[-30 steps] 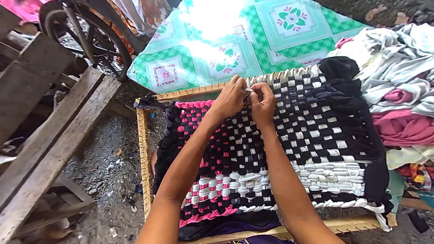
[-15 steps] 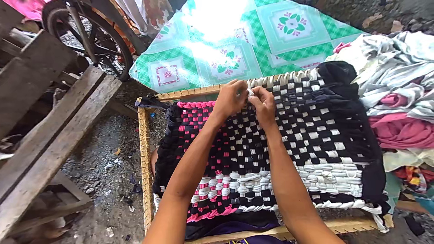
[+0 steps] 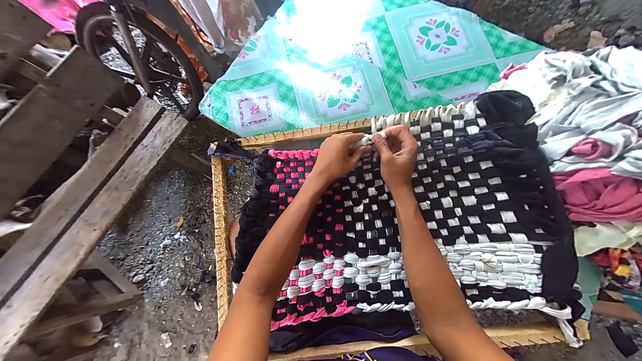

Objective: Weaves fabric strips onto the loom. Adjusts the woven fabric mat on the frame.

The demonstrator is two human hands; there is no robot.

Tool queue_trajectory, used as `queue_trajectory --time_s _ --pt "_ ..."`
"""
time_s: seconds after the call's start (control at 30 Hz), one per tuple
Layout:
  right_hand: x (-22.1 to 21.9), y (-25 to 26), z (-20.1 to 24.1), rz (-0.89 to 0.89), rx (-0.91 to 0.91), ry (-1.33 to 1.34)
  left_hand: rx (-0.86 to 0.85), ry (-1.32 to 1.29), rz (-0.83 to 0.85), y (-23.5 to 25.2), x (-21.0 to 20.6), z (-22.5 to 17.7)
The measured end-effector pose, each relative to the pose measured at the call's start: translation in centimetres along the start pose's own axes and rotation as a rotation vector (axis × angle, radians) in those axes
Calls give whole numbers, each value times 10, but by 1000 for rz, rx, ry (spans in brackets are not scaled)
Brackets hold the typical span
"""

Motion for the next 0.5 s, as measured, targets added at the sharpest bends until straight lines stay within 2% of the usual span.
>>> queue_trajectory --time_s 0.27,0.4,0.5 --pt "1 7 -8 -127 -128 -26 59 303 82 2 -9 -11" --pt "-4 14 -13 -265 -319 3 117 347 192 6 -2 -12" --pt "-4 19 -10 -331 -442 33 179 265 237 8 1 -11"
Point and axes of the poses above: each hand's wrist, its own y-axis towards the middle knuckle, its own x-axis out of the back of the hand, z = x × y, the point moved 5 cm from there along y, towards the middle knuckle, and after that the axes turned 6 degrees about -z, right-handed, at the moved point
